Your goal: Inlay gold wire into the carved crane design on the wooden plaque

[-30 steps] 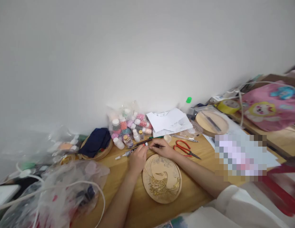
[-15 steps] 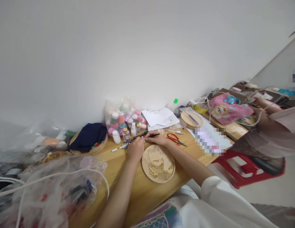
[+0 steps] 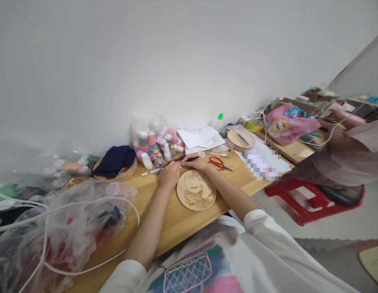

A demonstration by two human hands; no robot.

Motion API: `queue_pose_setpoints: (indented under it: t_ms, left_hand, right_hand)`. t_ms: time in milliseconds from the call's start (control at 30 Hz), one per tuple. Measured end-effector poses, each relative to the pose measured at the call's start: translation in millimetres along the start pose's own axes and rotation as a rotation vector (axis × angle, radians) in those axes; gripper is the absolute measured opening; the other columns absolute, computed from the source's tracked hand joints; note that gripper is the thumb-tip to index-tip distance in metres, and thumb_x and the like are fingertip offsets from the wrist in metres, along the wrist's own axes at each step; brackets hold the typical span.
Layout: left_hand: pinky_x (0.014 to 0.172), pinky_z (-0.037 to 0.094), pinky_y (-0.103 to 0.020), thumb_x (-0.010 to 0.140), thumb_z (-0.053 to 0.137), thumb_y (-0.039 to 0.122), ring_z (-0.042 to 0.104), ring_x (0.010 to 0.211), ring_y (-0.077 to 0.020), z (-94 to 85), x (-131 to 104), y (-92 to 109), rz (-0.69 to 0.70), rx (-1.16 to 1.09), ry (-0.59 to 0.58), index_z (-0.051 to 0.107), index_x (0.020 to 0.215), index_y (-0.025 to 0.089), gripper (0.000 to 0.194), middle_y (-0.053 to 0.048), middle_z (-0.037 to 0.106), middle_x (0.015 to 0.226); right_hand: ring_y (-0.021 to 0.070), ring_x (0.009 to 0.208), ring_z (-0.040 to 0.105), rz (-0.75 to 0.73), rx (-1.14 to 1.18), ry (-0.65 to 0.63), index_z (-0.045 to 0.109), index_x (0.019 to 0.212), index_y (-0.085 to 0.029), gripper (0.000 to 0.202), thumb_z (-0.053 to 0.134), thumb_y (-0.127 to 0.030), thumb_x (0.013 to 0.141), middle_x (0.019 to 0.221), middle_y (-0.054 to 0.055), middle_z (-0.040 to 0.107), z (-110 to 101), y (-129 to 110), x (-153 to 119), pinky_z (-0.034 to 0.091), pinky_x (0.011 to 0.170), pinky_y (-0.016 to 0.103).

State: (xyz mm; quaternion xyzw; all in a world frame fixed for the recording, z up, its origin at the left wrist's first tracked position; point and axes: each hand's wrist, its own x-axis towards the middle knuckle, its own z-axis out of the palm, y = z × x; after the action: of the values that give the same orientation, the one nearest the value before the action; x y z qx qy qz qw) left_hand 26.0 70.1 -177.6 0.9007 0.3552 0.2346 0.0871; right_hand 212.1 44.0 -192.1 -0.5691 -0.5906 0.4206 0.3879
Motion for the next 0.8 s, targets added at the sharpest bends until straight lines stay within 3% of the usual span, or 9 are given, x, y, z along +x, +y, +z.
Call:
queue_pose_setpoints:
  t_ms: [200,400,567,667,800]
  left_hand:
    - [0.071,0.054,-0.030,0.095,0.054,0.032,0.062,0.075,-0.0123,-1.4,-2.1,5.1,-0.016,0.036,0.026,0.063,0.094,0.014,0.019,-0.002,0.065,0.088]
    - [0.063,0.046,-0.025,0.096,0.045,0.019,0.064,0.071,-0.0142,-0.4,-2.0,7.9,0.009,0.052,0.114,0.064,0.085,0.019,0.022,-0.003,0.068,0.081]
    - [0.058,0.043,-0.024,0.095,0.041,0.018,0.064,0.066,-0.0148,3.0,0.0,5.1,0.060,0.043,0.190,0.063,0.080,0.020,0.027,-0.002,0.068,0.075]
    - [0.059,0.044,-0.024,0.096,0.038,0.021,0.064,0.066,-0.0146,5.9,0.2,2.7,0.082,0.027,0.219,0.062,0.077,0.021,0.031,-0.001,0.067,0.072]
    - [0.059,0.044,-0.024,0.096,0.038,0.024,0.064,0.067,-0.0154,6.9,-0.2,-0.1,0.081,-0.003,0.225,0.063,0.080,0.020,0.029,-0.002,0.068,0.075]
  right_hand:
    - [0.0197,0.099,0.063,-0.038,0.024,-0.048,0.059,0.118,-0.015,0.032,0.059,-0.035,0.093,0.116,0.008,0.062,-1.4,-1.4,-1.7,0.056,0.083,0.039]
    - [0.0180,0.094,0.064,-0.114,0.061,-0.048,0.060,0.114,-0.014,0.030,0.059,-0.035,0.093,0.111,0.007,0.064,-1.3,0.3,-1.6,0.056,0.081,0.038]
    - [0.0106,0.068,0.061,-0.162,0.130,-0.013,0.064,0.092,-0.013,0.028,0.062,-0.040,0.090,0.082,0.001,0.064,1.6,0.8,-0.2,0.053,0.064,0.027]
    - [0.0087,0.055,0.052,-0.172,0.197,0.022,0.068,0.078,-0.013,0.042,0.070,-0.055,0.077,0.063,-0.002,0.060,3.2,-0.8,-0.4,0.044,0.054,0.023]
    - [0.0076,0.050,0.044,-0.149,0.279,0.039,0.071,0.075,-0.015,0.048,0.070,-0.062,0.071,0.057,-0.001,0.059,4.8,-6.5,-1.3,0.037,0.048,0.022]
